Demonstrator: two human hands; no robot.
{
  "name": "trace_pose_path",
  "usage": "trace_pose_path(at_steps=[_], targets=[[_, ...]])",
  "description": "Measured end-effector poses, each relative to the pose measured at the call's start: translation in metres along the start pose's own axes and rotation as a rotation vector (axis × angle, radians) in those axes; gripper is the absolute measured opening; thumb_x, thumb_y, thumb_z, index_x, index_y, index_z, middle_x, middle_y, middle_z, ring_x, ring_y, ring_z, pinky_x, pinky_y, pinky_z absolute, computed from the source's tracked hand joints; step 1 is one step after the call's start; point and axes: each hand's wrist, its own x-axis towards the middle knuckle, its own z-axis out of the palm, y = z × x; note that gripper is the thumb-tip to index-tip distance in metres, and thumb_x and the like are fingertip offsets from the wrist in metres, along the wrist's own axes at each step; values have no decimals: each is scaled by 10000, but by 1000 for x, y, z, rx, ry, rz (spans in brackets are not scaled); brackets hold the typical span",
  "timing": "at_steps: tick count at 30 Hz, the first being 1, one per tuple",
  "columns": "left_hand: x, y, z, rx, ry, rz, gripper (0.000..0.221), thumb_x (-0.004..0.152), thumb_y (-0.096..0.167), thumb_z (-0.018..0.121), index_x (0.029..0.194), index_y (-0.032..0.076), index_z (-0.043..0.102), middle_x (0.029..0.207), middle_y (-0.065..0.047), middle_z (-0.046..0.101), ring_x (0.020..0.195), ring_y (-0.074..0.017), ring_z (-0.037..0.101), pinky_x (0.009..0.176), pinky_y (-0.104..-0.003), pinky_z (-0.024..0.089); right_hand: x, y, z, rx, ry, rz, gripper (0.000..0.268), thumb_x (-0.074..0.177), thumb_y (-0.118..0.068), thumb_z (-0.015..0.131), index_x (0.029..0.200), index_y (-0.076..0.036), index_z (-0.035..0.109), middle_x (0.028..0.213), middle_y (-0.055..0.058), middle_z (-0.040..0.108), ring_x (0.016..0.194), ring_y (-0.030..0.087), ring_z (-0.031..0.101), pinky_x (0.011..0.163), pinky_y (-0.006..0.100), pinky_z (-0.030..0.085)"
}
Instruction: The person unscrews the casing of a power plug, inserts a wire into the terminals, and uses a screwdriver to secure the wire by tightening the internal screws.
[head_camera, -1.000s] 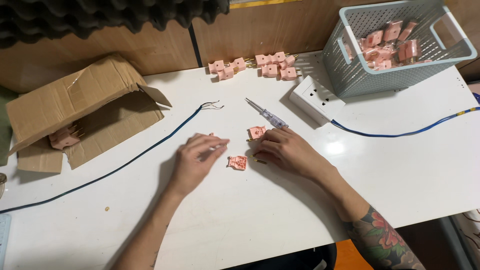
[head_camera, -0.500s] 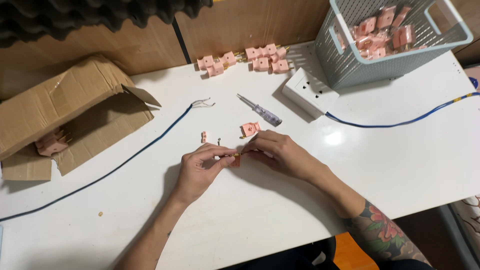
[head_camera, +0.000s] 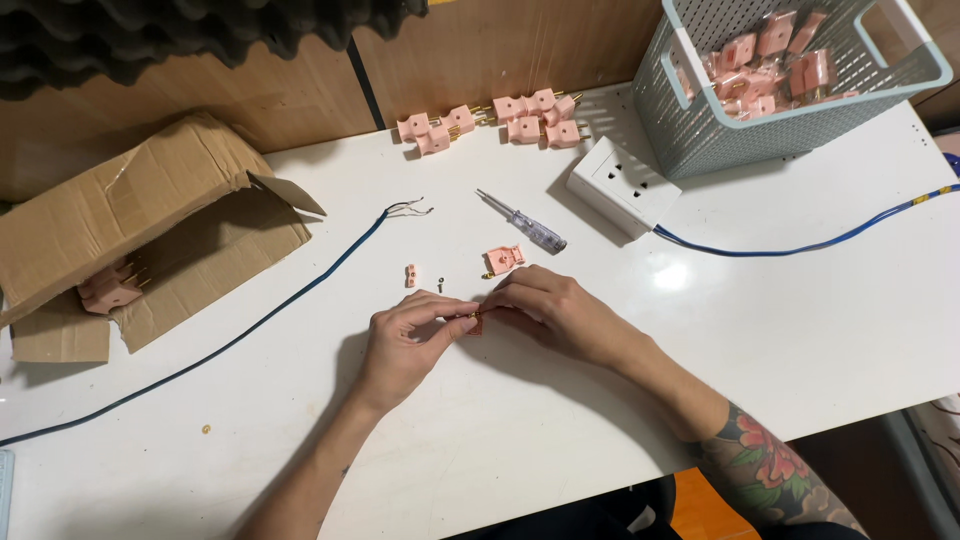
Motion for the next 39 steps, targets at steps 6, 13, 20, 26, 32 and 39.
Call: trace_pose_path(at_steps=[6, 13, 20, 26, 32, 39], targets=[[-5, -12, 7, 286, 51, 166, 248, 1041, 167, 861, 1287, 197, 883, 993, 58, 918, 967, -153, 816, 1011, -314, 539, -3, 8, 8, -49, -36, -3, 156, 1031, -87, 826, 1183, -51, 827, 1054, 139, 790, 976, 357, 807, 865, 450, 673], [-3, 2, -15, 403, -109, 242, 458, 1005, 282, 896, 1444, 205, 790, 1048, -4, 901, 1096, -194, 808, 1036, -401, 489, -6, 20, 11, -102, -101, -23, 125, 1052, -82, 787, 1169, -51, 819, 1021, 129, 764, 976, 333, 806, 905, 440, 655], [0, 1, -20, 336, -217, 187, 479, 1017, 198, 871, 1476, 138, 747, 1129, -74, 881, 1113, -265, 825, 1099, -449, 528, -4, 21, 12, -166, -102, -65, 132, 1092, -110, 740, 1204, -105, 808, 1016, 94, 744, 980, 301, 791, 919, 422, 632], [1, -6, -20, 380, -231, 194, 463, 1022, 227, 866, 1460, 165, 731, 1125, -35, 867, 1096, -240, 821, 1103, -434, 535, -3, 16, 5, -201, -123, -68, 108, 1109, -102, 711, 1189, -107, 784, 997, 85, 732, 970, 281, 788, 925, 410, 620], [-1, -5, -19, 382, -220, 210, 514, 1024, 238, 861, 1510, 180, 704, 1159, -15, 851, 1082, -220, 814, 1071, -419, 559, -4, 19, 9, -226, -111, -130, 126, 1127, -99, 686, 1194, -109, 792, 1005, 95, 735, 963, 284, 784, 906, 409, 605], [-2, -12, -16, 403, -230, 219, 519, 1035, 250, 851, 1526, 188, 697, 1138, -13, 827, 1084, -217, 805, 1053, -405, 571, 3, 10, 1, -249, -74, -191, 103, 1104, -116, 737, 1162, -118, 821, 992, 96, 735, 929, 283, 772, 882, 403, 589]])
